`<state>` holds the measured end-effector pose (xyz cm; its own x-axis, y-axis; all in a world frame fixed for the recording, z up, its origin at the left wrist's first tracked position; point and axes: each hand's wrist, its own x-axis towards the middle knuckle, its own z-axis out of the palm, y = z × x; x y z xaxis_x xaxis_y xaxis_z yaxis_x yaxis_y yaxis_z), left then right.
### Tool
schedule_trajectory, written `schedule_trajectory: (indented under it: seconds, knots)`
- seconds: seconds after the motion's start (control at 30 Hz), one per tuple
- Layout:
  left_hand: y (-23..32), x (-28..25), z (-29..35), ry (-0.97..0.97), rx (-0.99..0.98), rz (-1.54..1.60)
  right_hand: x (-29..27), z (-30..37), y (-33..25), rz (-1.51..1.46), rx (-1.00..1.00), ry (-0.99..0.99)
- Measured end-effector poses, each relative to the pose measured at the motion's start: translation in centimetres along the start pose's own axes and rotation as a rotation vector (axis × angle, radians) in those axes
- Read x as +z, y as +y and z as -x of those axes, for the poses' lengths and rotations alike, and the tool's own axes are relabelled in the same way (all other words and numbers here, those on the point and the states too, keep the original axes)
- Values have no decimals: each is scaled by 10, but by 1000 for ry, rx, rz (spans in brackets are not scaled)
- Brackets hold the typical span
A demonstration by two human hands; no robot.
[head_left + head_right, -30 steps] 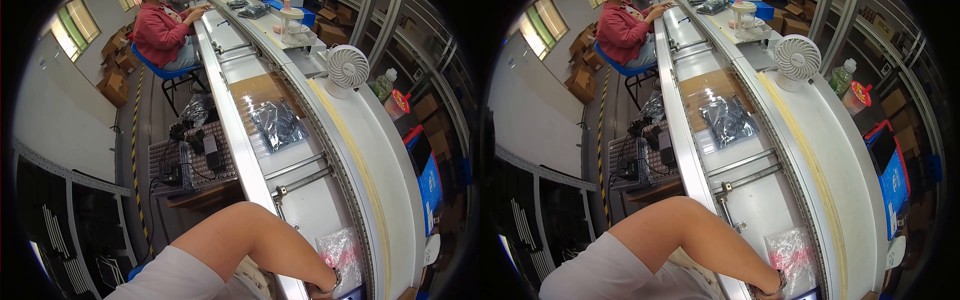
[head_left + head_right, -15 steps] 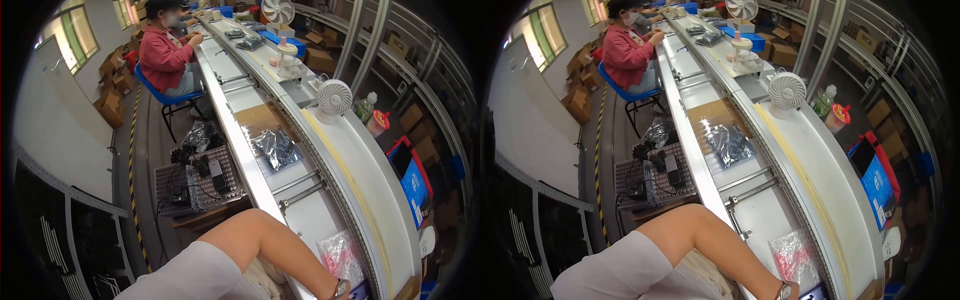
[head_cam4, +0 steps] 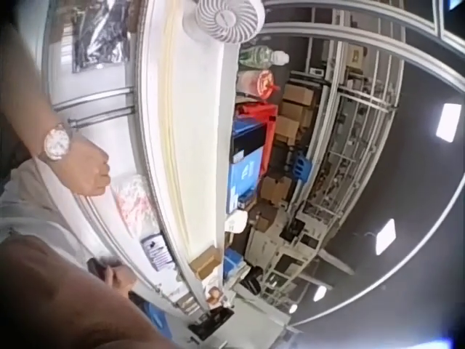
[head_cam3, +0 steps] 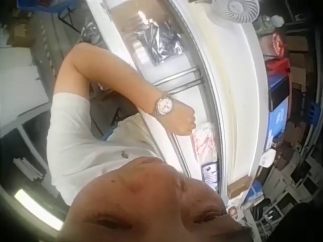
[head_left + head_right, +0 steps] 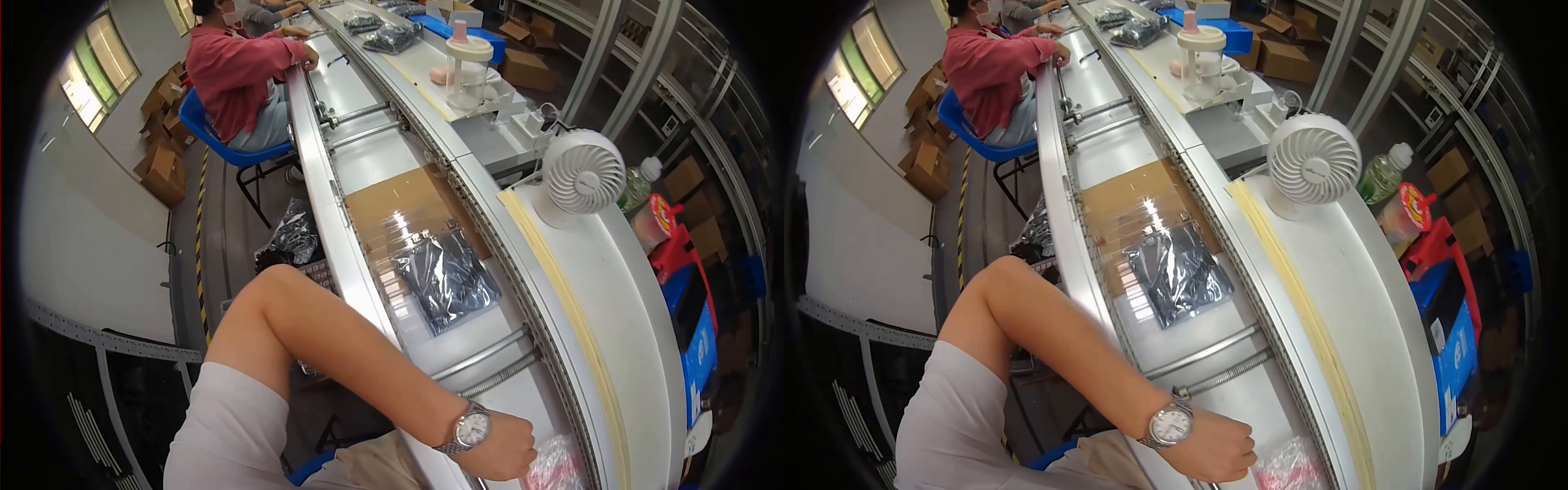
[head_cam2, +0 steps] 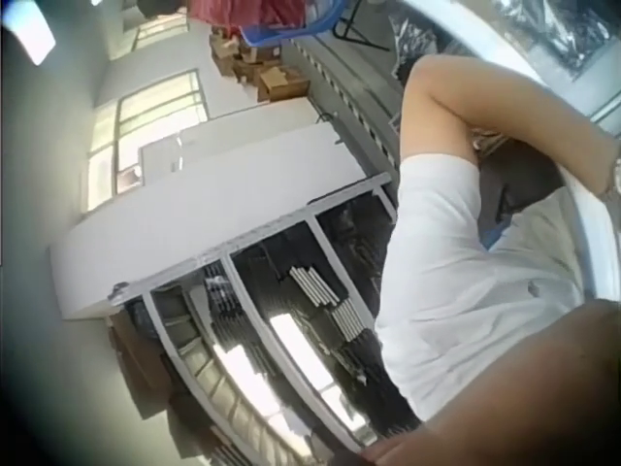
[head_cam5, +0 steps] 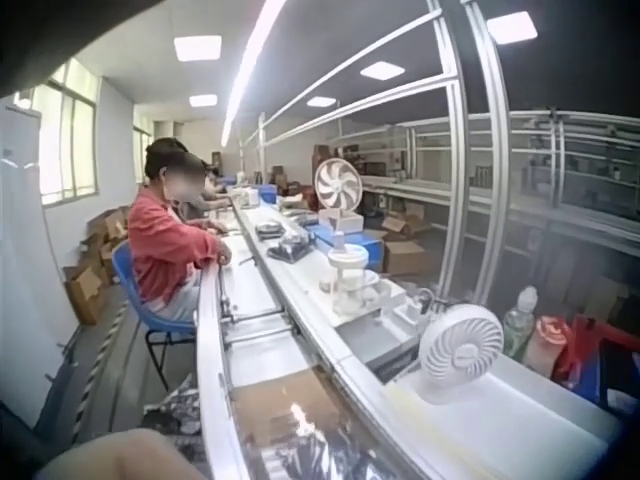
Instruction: The person assembles electronic components by hand on a factory production line, connecting cables and power adapters to the components.
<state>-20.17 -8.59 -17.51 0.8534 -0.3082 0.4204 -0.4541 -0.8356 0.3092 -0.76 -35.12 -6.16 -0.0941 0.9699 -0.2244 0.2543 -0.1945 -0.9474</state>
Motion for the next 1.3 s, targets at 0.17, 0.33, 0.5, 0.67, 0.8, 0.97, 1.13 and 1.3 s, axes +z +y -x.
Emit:
schedule_trajectory:
  seconds: [0.17,0.33,0.5,0.67,0.8,0.97,1.13,1.3]
  knots:
    - [-12,22,22,34,-72,263,-4,-87,-2,108,2,9]
    - [2,4,24,2,-85,358,-11,-159,-12,209,-5,6]
    - [-7,7,18,-25,-138,460,-17,-212,-37,331,-97,31]
    - [-25,-37,26,-175,29,646,-5,-234,-84,480,-187,95]
    - [4,5,22,-73,-32,452,17,-227,-131,625,-263,199]
    - [2,-35,-11,-705,-149,75,14,-208,-115,748,-315,282]
    - [-23,-3,9,-303,-171,294,22,-115,-78,934,-315,471]
    - [-29,-24,12,-251,-295,209,121,67,64,1323,-181,1025]
